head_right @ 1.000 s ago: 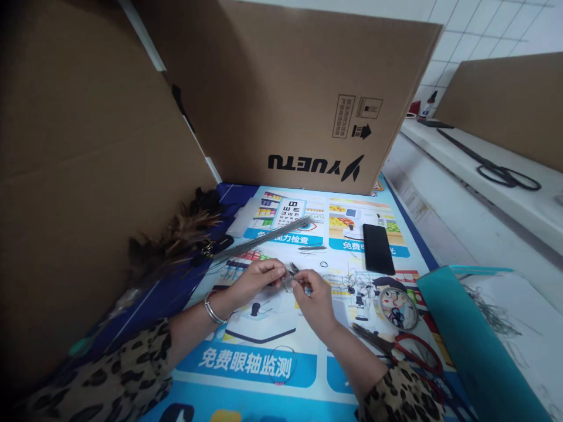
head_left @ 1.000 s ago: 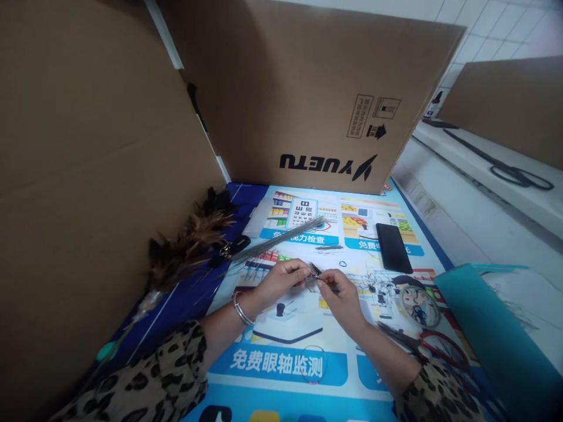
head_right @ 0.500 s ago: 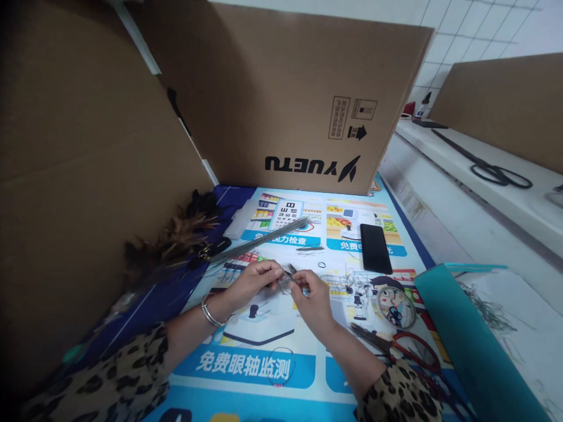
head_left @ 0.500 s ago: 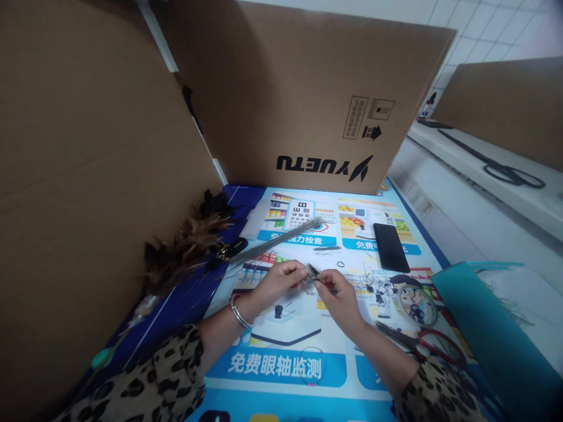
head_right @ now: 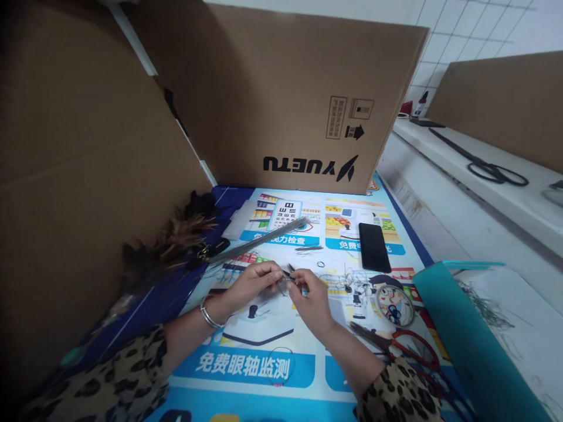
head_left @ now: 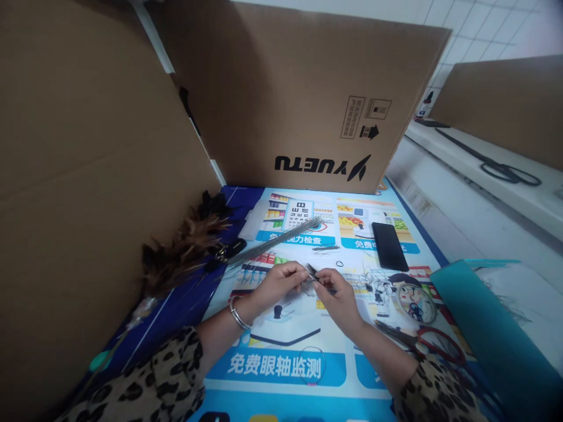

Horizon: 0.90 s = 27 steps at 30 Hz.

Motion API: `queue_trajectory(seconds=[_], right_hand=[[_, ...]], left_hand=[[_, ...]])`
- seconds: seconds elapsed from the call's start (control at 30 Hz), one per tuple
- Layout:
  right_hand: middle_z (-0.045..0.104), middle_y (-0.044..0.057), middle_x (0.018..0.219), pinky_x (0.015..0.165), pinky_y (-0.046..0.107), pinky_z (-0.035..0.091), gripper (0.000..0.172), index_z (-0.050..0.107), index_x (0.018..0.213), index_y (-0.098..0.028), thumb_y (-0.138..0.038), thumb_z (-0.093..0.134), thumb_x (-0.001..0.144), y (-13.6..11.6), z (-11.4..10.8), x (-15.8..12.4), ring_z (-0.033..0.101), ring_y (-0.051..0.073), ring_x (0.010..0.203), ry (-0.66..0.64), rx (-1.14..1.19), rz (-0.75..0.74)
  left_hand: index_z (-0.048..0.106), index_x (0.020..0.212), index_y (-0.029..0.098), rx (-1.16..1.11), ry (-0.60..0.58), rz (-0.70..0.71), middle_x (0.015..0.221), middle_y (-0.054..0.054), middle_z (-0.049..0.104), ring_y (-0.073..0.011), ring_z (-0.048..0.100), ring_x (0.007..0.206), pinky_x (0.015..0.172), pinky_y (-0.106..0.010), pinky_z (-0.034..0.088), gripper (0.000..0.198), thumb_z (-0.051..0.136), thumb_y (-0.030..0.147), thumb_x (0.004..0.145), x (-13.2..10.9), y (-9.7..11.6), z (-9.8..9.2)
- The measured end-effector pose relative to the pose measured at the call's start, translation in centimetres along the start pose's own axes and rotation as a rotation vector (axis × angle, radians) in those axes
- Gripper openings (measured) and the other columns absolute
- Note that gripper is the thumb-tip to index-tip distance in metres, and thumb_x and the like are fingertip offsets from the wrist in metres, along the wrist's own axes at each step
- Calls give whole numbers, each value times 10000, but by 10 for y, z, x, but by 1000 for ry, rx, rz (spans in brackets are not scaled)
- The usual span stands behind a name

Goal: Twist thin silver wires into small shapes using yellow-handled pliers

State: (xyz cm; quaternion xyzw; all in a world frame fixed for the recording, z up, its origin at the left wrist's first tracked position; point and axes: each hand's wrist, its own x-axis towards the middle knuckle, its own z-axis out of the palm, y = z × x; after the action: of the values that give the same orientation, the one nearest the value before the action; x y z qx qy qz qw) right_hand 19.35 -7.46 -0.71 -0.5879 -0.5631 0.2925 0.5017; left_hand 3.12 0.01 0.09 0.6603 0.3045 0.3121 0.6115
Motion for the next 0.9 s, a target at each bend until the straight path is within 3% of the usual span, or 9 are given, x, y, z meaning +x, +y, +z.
queue_trajectory(seconds=[0.5,0.9], right_hand=[[629,22,793,670,245,470,142,622,898,-184,-268,575,793,3,-2,0,573,146,711,-47,49,18],[629,20,793,681,240,465,130,622,888,-186,-267,560,807,2,-2,0,581,150,732,-22,73,11]], left_hand=[[574,680,129,58,-24,27,618,-2,550,-106,505,610,603,-223,396,270,524,341,839,-1,3,1],[602,796,139,236,23,190,790,-41,586,-135,541,739,679,-252,425,65,575,198,788,-2,1,1]])
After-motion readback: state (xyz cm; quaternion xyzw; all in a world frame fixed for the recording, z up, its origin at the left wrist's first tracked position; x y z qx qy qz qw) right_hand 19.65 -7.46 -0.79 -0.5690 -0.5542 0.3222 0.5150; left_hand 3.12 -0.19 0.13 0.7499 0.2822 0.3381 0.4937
